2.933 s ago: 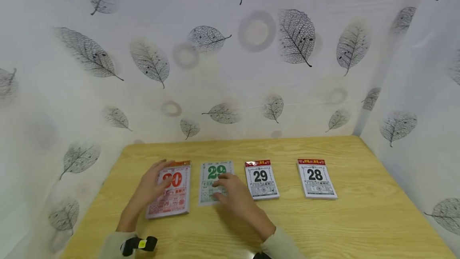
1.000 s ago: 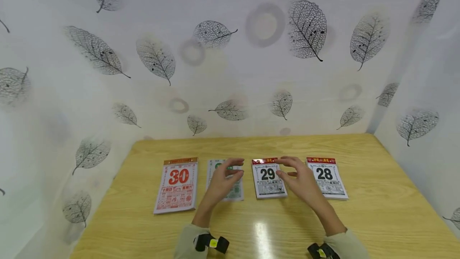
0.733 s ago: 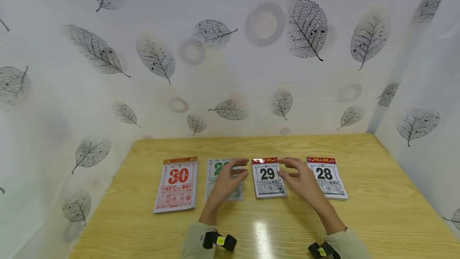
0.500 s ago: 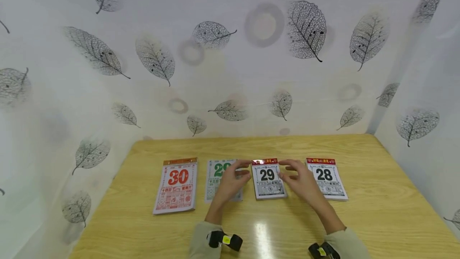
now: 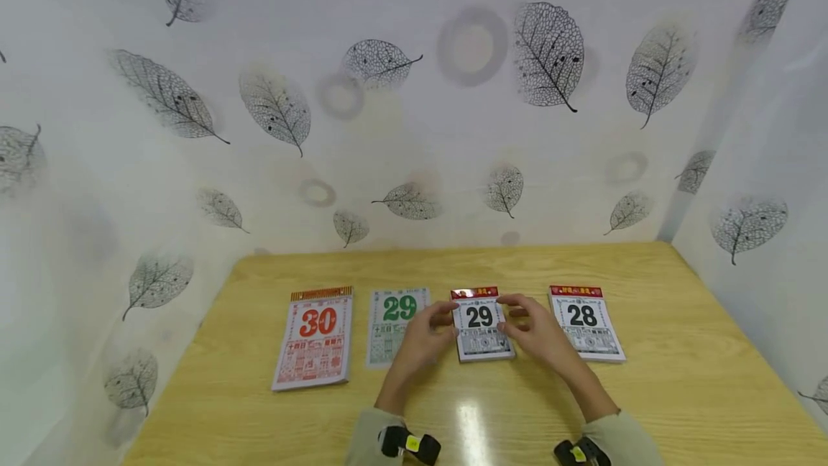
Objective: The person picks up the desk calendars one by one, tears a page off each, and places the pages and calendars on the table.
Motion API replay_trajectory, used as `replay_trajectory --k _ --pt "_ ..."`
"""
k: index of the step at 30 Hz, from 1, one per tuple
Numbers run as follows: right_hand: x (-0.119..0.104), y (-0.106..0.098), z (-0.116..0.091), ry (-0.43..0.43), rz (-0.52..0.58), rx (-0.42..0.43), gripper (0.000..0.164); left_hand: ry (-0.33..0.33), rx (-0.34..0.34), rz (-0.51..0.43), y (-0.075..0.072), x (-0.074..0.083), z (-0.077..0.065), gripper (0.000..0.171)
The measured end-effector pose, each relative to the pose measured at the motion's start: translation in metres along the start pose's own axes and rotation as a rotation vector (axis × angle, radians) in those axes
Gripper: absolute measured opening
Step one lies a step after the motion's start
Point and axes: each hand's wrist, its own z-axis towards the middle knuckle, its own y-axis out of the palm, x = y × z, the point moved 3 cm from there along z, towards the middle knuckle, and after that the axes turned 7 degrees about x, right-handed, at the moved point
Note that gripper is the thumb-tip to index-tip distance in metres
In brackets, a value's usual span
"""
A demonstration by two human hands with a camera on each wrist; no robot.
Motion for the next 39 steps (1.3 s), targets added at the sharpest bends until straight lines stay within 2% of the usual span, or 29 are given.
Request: replay_trajectory --k 5,8,14,17,21,28,34,39 --pt "0.005 0.005 -0.001 0.059 0.023 -0.052 0.045 0.008 0.009 0.022 0.006 -0.003 -0.002 0.047" --pt "0.006 0.006 0.000 0.083 0.007 -0.046 0.046 0.016 0.021 0.035 0.010 -0.004 -0.001 0.050" --pt "0.003 0.010 0.003 0.102 -0.044 -0.043 0.045 0.034 0.090 0.071 0.016 0.000 0.005 0.055" --pt "0.000 0.011 0.003 0.127 -0.060 -0.049 0.043 0.020 0.112 0.048 0.017 0.002 0.005 0.058" --pt "0.000 0.013 0.002 0.156 -0.035 -0.050 0.048 0.006 0.142 -0.013 0.019 0.003 0.003 0.066" --pt "-0.001 0.012 0.003 0.116 0.068 -0.035 0.054 0.001 0.207 -0.127 0.022 0.005 0.001 0.071" --pt "0.000 0.007 0.007 0.134 0.069 0.001 0.054 -0.049 0.208 -0.256 0.022 0.001 0.004 0.074" --pt "0.000 0.002 0.008 0.120 0.126 -0.023 0.056 -0.083 0.167 -0.390 0.020 -0.001 0.006 0.075"
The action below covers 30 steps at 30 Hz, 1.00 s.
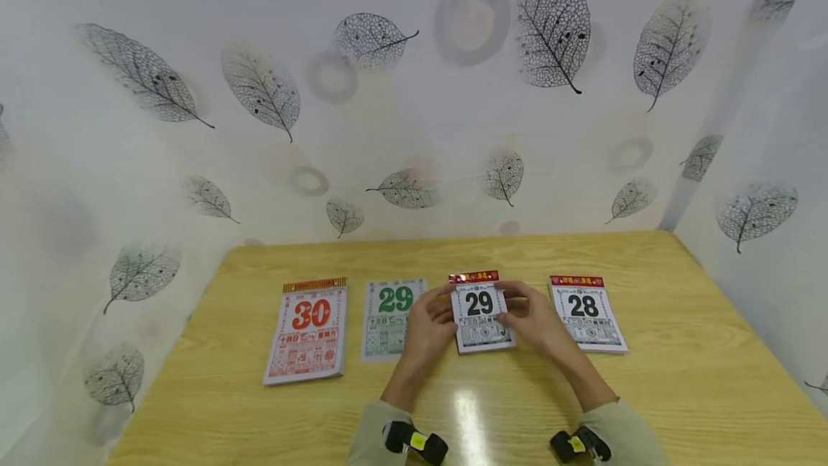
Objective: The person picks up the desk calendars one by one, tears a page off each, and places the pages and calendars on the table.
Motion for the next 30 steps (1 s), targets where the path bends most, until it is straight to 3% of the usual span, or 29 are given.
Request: replay_trajectory --k 5,11,19,25,30 --pt "-0.002 -0.004 -0.001 -0.020 0.056 -0.011 0.050 -0.027 -0.046 -0.088 -0.001 0.001 0.001 0.070" --pt "-0.005 -0.006 -0.001 -0.077 0.057 0.015 0.038 -0.008 -0.040 -0.045 -0.003 0.006 -0.001 0.055" --pt "-0.020 -0.011 0.000 -0.122 0.073 0.061 0.033 0.007 -0.092 -0.074 0.000 0.017 0.002 0.060" --pt "-0.024 -0.013 -0.001 -0.082 0.154 0.024 0.035 0.048 -0.156 -0.135 -0.004 0.022 0.003 0.073" --pt "-0.029 -0.014 -0.004 -0.069 0.186 0.026 0.036 0.052 -0.234 -0.179 -0.008 0.028 0.003 0.072"
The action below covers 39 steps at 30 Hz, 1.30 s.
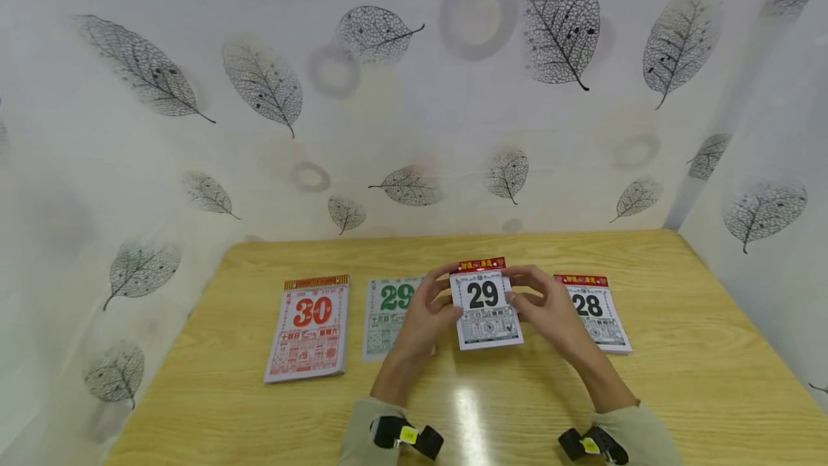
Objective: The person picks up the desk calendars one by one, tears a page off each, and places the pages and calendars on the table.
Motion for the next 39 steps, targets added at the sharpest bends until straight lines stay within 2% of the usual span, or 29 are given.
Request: replay_trajectory --k 10,14,18,23,26,33,39 --pt "-0.016 0.001 -0.004 -0.016 0.058 0.002 0.038 -0.009 -0.153 -0.080 -0.004 0.021 -0.004 0.067" --pt "-0.021 0.001 -0.006 -0.034 0.062 0.004 0.038 -0.002 -0.183 -0.082 -0.006 0.027 -0.006 0.065" --pt "-0.027 0.003 -0.009 -0.073 0.040 0.016 0.037 0.013 -0.179 -0.071 -0.008 0.032 -0.008 0.065" --pt "-0.036 0.005 -0.011 -0.166 -0.028 0.031 0.036 0.026 -0.171 -0.074 -0.010 0.038 -0.009 0.065" --pt "-0.044 0.006 -0.014 -0.227 -0.119 0.063 0.038 0.037 -0.168 -0.086 -0.011 0.041 -0.009 0.065" --pt "-0.068 0.005 -0.022 -0.429 -0.290 0.159 0.046 0.057 -0.172 -0.095 -0.014 0.048 -0.010 0.063" --pt "-0.080 0.009 -0.029 -0.589 -0.427 0.175 0.053 0.055 -0.161 -0.101 -0.016 0.052 -0.010 0.062"
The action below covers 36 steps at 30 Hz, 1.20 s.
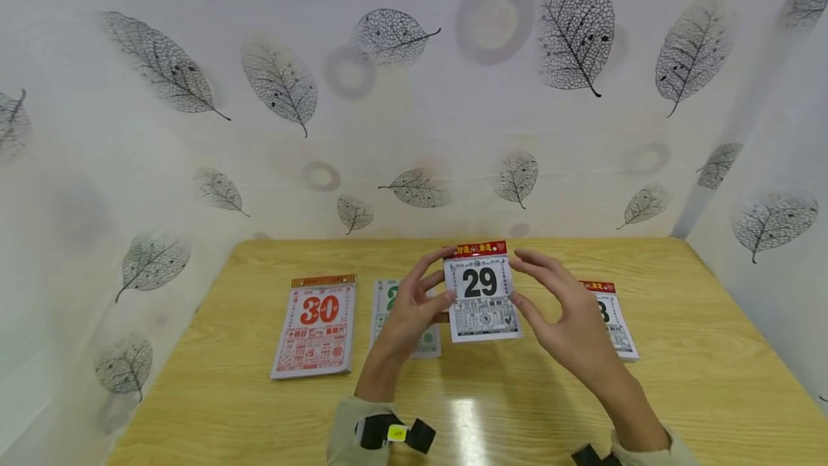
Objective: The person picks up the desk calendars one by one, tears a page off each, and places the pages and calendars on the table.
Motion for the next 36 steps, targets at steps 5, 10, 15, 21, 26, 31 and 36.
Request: replay_trajectory --k 5,10,15,21,26,31,36 --pt "-0.004 0.004 -0.002 -0.077 -0.034 -0.061 0.059 0.000 0.004 -0.005 0.000 0.003 0.000 0.062" --pt "-0.006 0.010 -0.005 -0.108 -0.024 -0.126 0.057 0.013 -0.016 -0.013 0.001 0.002 0.001 0.063" --pt "-0.010 0.012 -0.006 -0.146 -0.030 -0.168 0.059 0.027 -0.032 -0.013 0.003 0.000 0.004 0.065" --pt "-0.013 0.012 -0.008 -0.196 -0.056 -0.219 0.059 0.020 -0.015 -0.018 0.003 0.004 0.005 0.064" --pt "-0.014 0.015 -0.008 -0.236 -0.056 -0.232 0.051 0.013 0.003 -0.014 0.001 0.008 0.005 0.064" --pt "-0.015 0.017 -0.009 -0.282 -0.032 -0.216 0.039 0.020 -0.009 -0.004 -0.001 0.007 0.004 0.065" --pt "-0.016 0.017 -0.010 -0.283 -0.019 -0.211 0.029 0.030 -0.019 0.002 -0.001 0.006 0.004 0.064"
